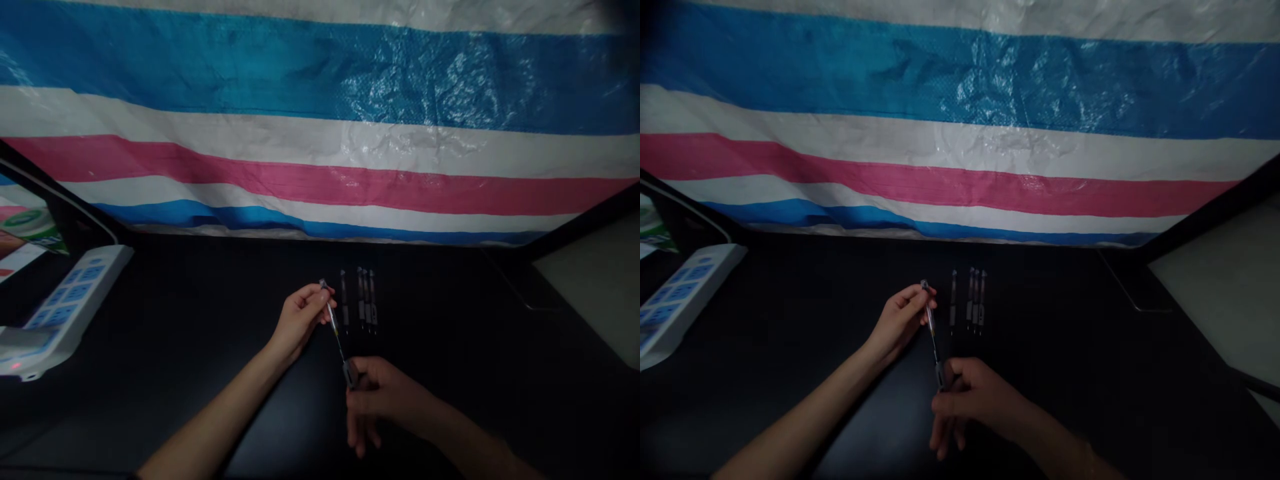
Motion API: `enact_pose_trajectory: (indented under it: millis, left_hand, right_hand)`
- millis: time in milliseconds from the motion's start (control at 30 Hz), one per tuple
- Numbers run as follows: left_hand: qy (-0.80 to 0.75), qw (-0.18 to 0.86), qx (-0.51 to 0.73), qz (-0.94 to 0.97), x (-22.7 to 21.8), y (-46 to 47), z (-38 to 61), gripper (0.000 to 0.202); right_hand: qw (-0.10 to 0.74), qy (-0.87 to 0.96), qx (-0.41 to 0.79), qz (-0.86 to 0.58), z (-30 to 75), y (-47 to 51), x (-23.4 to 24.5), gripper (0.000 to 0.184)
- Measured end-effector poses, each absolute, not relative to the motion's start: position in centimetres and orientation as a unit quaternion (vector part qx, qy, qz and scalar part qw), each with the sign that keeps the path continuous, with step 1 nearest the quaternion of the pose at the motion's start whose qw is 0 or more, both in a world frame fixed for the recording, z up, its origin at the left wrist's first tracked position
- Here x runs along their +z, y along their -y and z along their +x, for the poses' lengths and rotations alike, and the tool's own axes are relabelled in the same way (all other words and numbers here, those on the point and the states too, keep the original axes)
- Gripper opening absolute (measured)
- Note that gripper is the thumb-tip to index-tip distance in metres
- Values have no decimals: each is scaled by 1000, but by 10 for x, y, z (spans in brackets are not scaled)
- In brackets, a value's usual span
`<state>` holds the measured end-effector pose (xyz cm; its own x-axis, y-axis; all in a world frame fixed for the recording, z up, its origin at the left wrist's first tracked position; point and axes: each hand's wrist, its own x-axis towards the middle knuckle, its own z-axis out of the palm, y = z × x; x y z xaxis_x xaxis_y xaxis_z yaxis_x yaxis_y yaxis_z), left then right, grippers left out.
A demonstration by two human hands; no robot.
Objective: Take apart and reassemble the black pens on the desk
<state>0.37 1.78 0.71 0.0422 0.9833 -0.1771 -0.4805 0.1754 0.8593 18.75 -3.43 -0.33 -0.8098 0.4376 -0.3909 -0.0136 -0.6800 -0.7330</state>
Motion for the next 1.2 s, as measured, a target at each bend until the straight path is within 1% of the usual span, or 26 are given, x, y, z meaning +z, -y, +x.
enact_pose_trajectory:
  millis: [300, 667, 800, 933, 1200]
  left_hand:
    - [-404, 641, 604, 248, 8, -27, -6, 29]
    - [-405, 658, 590, 236, 8, -23, -1, 30]
    - [-402, 674, 566, 251, 8, -16, 6, 31]
    - [-401, 690, 536, 275, 9, -9, 14, 32]
    - [-400, 680, 537, 299, 9, -6, 16, 31]
  right_hand:
    - [116, 387, 869, -285, 188, 34, -2, 31]
    - [119, 385, 867, -294, 188, 34, -3, 35]
    - [140, 381, 863, -300, 187, 33, -5, 35]
    - [163, 376, 852, -326, 186, 32, -7, 39]
    - [192, 367, 838, -354, 184, 32, -10, 46]
